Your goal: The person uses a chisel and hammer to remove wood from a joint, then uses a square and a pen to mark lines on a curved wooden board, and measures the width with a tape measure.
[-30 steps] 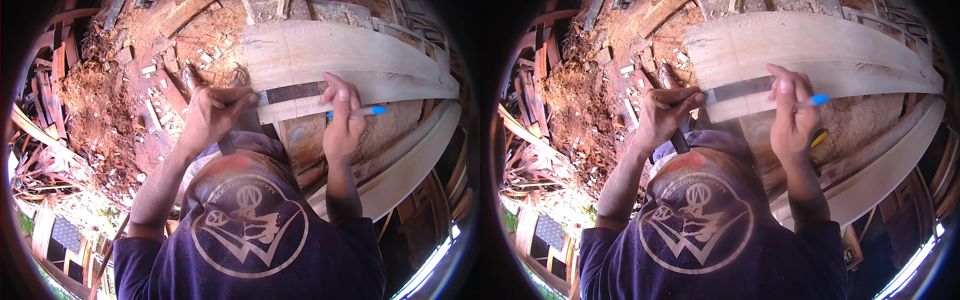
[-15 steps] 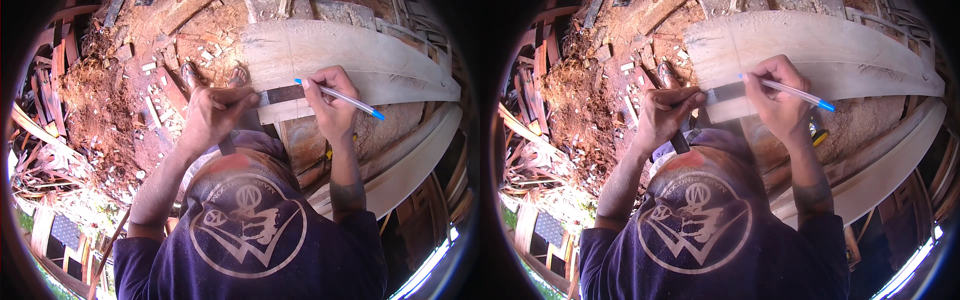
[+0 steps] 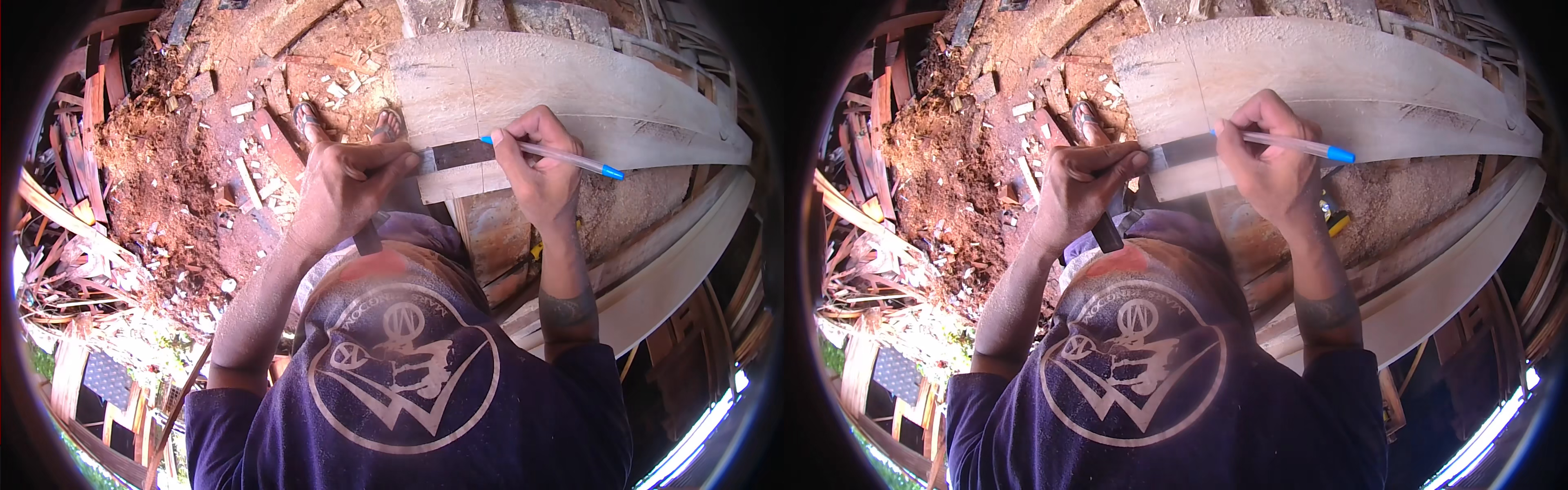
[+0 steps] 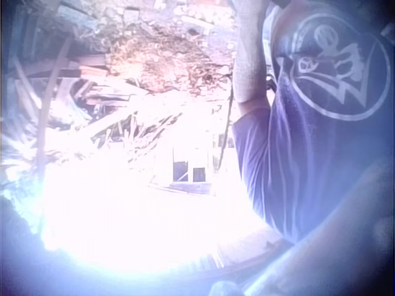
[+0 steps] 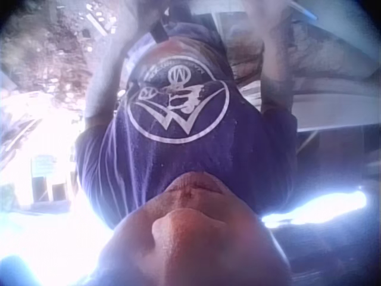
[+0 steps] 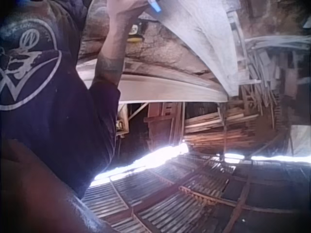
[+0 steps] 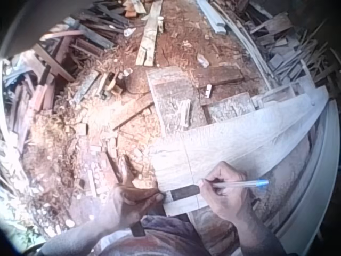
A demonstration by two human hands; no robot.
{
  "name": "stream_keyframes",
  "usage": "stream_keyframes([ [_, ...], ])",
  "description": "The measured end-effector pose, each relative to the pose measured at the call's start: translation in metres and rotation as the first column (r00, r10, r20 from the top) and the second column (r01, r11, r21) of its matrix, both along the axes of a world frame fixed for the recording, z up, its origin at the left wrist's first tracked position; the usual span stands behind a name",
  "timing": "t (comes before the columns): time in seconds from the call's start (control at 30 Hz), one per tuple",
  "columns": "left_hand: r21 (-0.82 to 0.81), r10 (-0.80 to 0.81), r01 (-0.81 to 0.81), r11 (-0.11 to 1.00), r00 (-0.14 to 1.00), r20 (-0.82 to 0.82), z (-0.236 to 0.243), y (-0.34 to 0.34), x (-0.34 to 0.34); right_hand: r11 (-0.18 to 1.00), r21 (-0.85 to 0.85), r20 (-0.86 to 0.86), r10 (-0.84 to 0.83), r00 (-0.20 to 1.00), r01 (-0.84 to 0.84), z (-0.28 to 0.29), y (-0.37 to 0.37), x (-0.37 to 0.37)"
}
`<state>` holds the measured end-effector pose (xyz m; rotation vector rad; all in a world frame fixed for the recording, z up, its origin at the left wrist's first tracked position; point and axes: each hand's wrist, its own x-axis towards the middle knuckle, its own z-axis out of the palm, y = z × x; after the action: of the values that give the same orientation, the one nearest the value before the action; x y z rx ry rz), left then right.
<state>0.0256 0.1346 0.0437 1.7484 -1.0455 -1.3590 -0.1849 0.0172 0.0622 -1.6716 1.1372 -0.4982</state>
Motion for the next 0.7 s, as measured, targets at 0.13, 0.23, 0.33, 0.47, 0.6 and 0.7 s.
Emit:
stream_keyframes([
  [0.13, 0.007, -0.021, 0.021, 1.000, 1.000, 0.011, 0.0002, -0.0006, 0.0013, 1.000, -0.003, 0.007, 0.004, 1.000, -0.004, -0.0005, 0.0002, -0.0005],
  [0.23, 0.006, -0.012, 0.012, 1.000, 1.000, 0.017, -0.0001, -0.0006, 0.0011, 1.000, -0.004, 0.007, 0.003, 1.000, -0.003, -0.0010, -0.0001, -0.0007],
  [0.33, 0.008, -0.023, 0.023, 1.000, 0.999, 0.027, 0.0016, -0.0015, 0.0012, 1.000, -0.010, -0.001, 0.007, 1.000, -0.007, -0.0010, 0.0000, -0.0009],
  [0.47, 0.021, -0.015, 0.015, 1.000, 1.000, 0.021, 0.0032, -0.0011, 0.0010, 1.000, -0.027, -0.017, 0.013, 1.000, -0.014, -0.0002, -0.0016, -0.0002],
  [0.6, 0.027, -0.017, 0.016, 0.999, 0.999, 0.030, 0.0025, -0.0008, 0.0011, 1.000, -0.006, -0.024, 0.017, 1.000, -0.017, 0.0025, -0.0034, 0.0023],
  [0.7, 0.010, -0.022, 0.022, 1.000, 0.999, 0.039, 0.0012, -0.0004, 0.0016, 1.000, 0.003, -0.059, 0.029, 0.998, -0.029, 0.0039, -0.0052, 0.0027],
])
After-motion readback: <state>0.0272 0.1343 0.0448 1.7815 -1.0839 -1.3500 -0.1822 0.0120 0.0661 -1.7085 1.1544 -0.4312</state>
